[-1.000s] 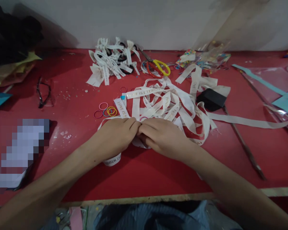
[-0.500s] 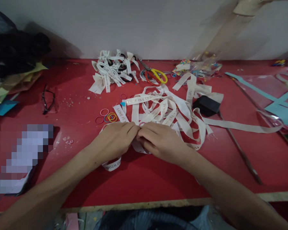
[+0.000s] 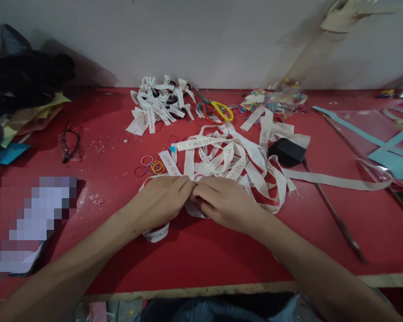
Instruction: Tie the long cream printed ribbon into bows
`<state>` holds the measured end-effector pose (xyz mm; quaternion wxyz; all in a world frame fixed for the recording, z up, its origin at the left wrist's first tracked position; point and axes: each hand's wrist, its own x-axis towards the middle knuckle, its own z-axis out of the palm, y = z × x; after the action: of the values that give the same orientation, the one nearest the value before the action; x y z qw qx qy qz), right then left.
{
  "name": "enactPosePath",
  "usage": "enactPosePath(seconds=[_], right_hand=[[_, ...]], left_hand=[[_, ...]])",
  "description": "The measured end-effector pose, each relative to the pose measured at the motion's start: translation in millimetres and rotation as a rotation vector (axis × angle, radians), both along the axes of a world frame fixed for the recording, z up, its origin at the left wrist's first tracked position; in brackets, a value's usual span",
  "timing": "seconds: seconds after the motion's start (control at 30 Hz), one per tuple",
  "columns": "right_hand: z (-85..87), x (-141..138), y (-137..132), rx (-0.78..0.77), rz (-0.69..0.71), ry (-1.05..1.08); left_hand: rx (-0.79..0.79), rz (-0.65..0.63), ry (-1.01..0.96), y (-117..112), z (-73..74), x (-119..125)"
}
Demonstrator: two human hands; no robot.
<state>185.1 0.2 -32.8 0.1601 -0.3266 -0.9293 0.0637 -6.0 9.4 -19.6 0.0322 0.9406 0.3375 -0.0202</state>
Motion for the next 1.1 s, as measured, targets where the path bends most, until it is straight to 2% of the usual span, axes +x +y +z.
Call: enactPosePath(seconds=[1.1], right_hand=[[-0.9, -0.9, -0.4, 0.025, 0.005, -0.009]], left_hand=[[0.046, -0.04, 0.016, -0.7, -1.3, -0.9]])
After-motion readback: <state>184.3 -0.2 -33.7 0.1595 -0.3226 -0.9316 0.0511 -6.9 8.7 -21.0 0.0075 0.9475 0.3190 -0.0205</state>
